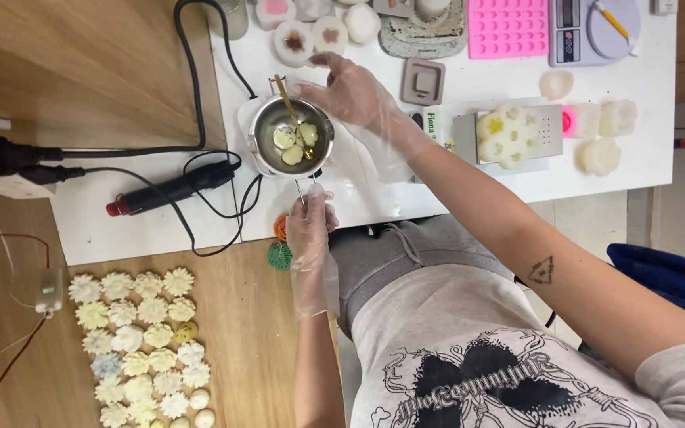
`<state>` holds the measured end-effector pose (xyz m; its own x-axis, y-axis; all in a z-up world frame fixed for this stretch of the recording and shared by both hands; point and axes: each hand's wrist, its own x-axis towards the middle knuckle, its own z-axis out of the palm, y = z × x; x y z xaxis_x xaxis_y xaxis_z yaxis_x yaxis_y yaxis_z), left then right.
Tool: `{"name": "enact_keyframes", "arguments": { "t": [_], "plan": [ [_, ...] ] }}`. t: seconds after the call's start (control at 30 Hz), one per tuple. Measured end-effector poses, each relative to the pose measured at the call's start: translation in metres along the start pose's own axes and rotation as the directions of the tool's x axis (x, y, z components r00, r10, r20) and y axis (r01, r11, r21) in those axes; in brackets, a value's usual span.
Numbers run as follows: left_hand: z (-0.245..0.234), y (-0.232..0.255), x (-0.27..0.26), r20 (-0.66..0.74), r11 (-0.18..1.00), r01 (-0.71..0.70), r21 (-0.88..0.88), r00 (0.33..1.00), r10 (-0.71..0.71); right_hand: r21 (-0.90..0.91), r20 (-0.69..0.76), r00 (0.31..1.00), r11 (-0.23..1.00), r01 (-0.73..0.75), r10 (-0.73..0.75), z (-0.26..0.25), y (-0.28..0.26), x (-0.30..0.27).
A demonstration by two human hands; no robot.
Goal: Melting wax chunks in a small metal pot on a heating plate and using a heat gun to heat the wax further.
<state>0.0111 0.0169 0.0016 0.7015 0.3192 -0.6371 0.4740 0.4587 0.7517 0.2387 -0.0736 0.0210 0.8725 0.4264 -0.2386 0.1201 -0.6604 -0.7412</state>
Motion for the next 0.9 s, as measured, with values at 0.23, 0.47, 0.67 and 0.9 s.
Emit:
{"name": "enact_keyframes", "arguments": {
  "t": [0.23,0.47,0.67,0.9],
  "plan": [
    [-0.001,-0.026,0.016,-0.084,0.992,-0.121,0.037,0.989,0.124,-0.111,-0.018,0.988,0.983,0.149,-0.152,0.040,-0.008,0.038],
    [0.000,-0.010,0.008,-0.091,0.987,-0.146,0.064,0.984,0.152,-0.078,-0.184,0.910,0.928,0.364,-0.372,0.032,-0.014,0.016],
    [0.002,-0.008,0.013,-0.086,0.979,-0.173,0.110,0.979,0.183,-0.207,-0.214,0.898,0.917,0.342,-0.384,0.016,-0.023,-0.003],
    [-0.002,-0.016,0.017,-0.084,0.983,-0.175,0.054,0.980,0.179,-0.239,-0.222,0.844,0.867,0.438,-0.488,0.034,0.003,0.021]
  ]
}}
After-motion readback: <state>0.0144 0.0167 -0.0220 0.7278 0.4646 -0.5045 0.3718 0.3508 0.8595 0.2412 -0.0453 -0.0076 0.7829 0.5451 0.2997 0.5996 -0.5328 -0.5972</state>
